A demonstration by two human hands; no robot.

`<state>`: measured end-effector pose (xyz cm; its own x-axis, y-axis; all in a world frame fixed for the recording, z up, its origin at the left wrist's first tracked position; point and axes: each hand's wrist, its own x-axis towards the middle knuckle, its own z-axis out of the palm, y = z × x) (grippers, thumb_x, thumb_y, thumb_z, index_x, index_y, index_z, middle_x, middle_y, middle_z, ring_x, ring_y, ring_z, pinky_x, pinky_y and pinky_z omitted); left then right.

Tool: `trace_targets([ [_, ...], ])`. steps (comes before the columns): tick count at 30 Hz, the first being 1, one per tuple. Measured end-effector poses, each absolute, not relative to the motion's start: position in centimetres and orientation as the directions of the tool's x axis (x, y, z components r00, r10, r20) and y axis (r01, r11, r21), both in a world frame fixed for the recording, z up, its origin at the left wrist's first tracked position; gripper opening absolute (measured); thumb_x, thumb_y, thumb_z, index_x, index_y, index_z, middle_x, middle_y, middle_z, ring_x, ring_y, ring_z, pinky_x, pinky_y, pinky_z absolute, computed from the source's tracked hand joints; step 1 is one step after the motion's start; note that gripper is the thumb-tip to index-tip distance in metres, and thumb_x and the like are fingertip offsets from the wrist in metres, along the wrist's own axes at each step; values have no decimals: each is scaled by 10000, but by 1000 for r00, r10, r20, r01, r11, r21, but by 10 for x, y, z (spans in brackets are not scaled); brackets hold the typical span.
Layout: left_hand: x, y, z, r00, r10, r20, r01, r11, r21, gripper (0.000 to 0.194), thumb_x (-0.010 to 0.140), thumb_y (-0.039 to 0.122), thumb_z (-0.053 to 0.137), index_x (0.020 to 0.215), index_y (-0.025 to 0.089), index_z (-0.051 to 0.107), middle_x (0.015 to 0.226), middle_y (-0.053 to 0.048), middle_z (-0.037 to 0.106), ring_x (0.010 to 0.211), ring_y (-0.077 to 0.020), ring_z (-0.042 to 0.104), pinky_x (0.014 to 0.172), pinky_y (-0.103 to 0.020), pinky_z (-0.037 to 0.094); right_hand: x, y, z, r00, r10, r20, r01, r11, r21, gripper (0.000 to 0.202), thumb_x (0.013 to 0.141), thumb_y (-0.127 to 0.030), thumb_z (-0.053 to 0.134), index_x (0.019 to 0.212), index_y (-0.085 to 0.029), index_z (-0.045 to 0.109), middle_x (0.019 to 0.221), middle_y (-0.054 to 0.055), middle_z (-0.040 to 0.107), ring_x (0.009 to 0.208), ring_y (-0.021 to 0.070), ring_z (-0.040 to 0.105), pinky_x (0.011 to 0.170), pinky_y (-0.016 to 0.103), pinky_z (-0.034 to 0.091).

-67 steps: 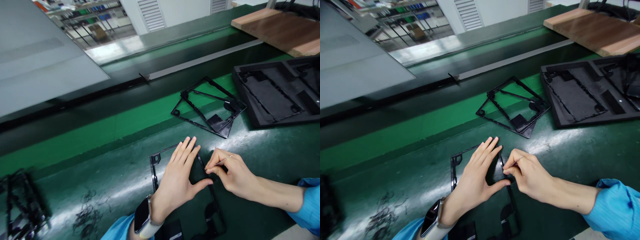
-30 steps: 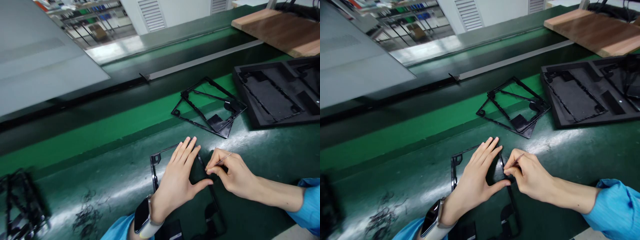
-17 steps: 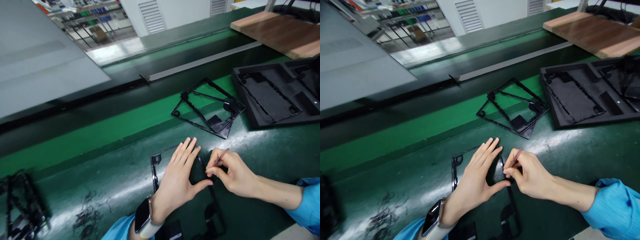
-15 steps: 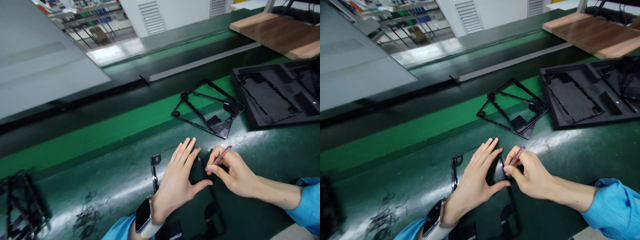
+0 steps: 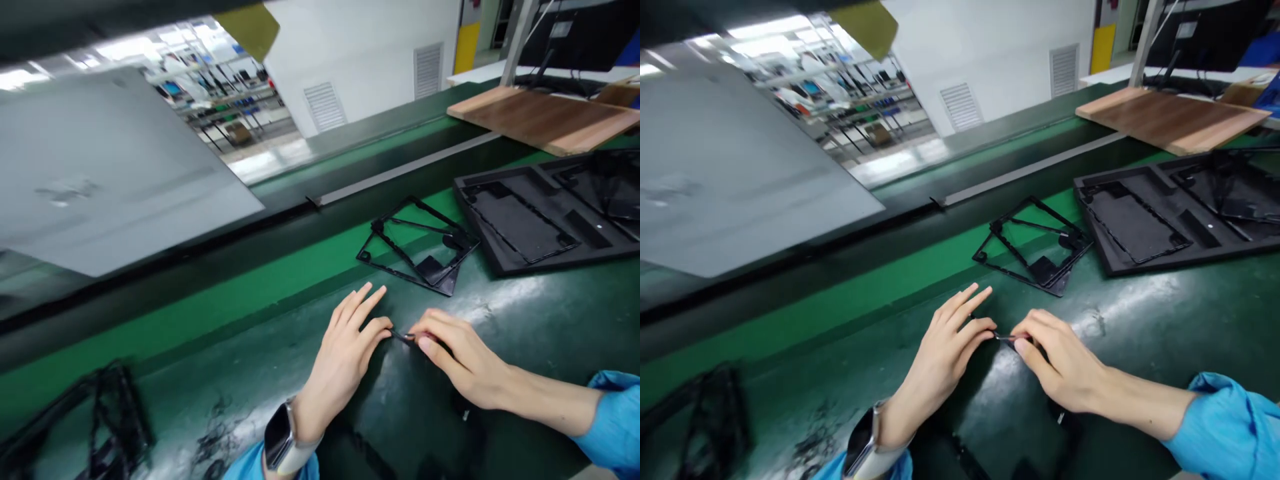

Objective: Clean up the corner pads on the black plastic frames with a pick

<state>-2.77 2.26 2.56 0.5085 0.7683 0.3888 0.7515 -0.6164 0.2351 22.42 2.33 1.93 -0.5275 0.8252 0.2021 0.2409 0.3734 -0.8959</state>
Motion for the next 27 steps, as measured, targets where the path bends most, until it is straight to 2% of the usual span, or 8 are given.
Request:
trace_targets([
  [2, -39, 27, 37, 477, 776, 412, 765, -598, 240, 161, 1113, 204, 525, 1125, 220, 685, 1282, -82, 752, 1267, -263, 670, 1197, -564, 468, 223, 20, 20, -548, 817, 179, 282, 382, -880, 183, 1094, -303, 550, 1133, -216, 705, 927, 47, 706, 867, 232, 650, 796, 367, 483],
  [4, -47, 29, 46, 470, 777, 418, 777, -589, 222, 154, 1116, 215, 530, 1106, 221, 683, 1075, -36, 775, 1043, -217, 717, 1163, -535, 497, 221, 18, 19, -565, 822, 72, 359, 324, -875, 169, 1059, -310, 589, 1143, -221, 706, 787, 7, 682, 692, 200, 612, 666, 327, 442],
  [5, -49, 29, 49, 474, 774, 421, 781, -590, 205, 154, 1117, 219, 532, 1102, 220, 685, 1045, -31, 773, 1007, -210, 715, 1146, -522, 510, 220, 18, 18, -573, 819, 23, 363, 278, -889, 179, 1069, -321, 568, 1128, -221, 704, 727, -11, 668, 615, 181, 578, 616, 310, 415],
  [9, -42, 23, 55, 528, 731, 432, 748, -641, 170, 182, 1119, 215, 523, 1167, 218, 699, 1131, -48, 786, 1124, -225, 707, 1148, -494, 508, 214, 19, 12, -584, 811, -34, 282, 163, -945, 279, 1110, -383, 484, 1005, -210, 677, 641, -27, 640, 511, 144, 540, 529, 271, 364],
  [17, -27, 11, 64, 669, 658, 346, 660, -740, 132, 261, 1134, 183, 451, 1154, 183, 712, 1096, -76, 798, 958, -197, 751, 893, -352, 589, 214, 19, 9, -602, 794, -82, 276, 110, -955, 246, 1081, -344, 516, 943, -212, 671, 600, -42, 612, 480, 125, 529, 531, 239, 403],
  [20, -27, 10, 61, 712, 632, 306, 642, -762, 79, 251, 1129, 162, 443, 1114, 167, 693, 1071, -72, 792, 929, -195, 753, 874, -349, 585, 215, 18, 8, -611, 785, -101, 271, 87, -959, 240, 1075, -322, 520, 919, -212, 666, 595, -41, 633, 458, 120, 534, 512, 230, 403],
  [24, -25, 8, 46, 736, 580, 349, 643, -761, -90, 197, 1079, 88, 491, 1122, 137, 677, 1039, -90, 785, 937, -234, 758, 922, -392, 560, 214, 18, 9, -615, 781, -109, 265, 74, -962, 278, 1080, -335, 521, 873, -212, 659, 611, -22, 681, 453, 127, 568, 501, 229, 413],
  [27, -24, 6, 34, 728, 568, 383, 648, -753, -115, 223, 1058, 71, 493, 1169, 142, 673, 1061, -106, 785, 1006, -261, 762, 936, -404, 541, 214, 18, 12, -608, 786, -110, 264, 69, -962, 329, 1082, -335, 518, 800, -213, 635, 593, -15, 686, 446, 129, 568, 499, 233, 409],
])
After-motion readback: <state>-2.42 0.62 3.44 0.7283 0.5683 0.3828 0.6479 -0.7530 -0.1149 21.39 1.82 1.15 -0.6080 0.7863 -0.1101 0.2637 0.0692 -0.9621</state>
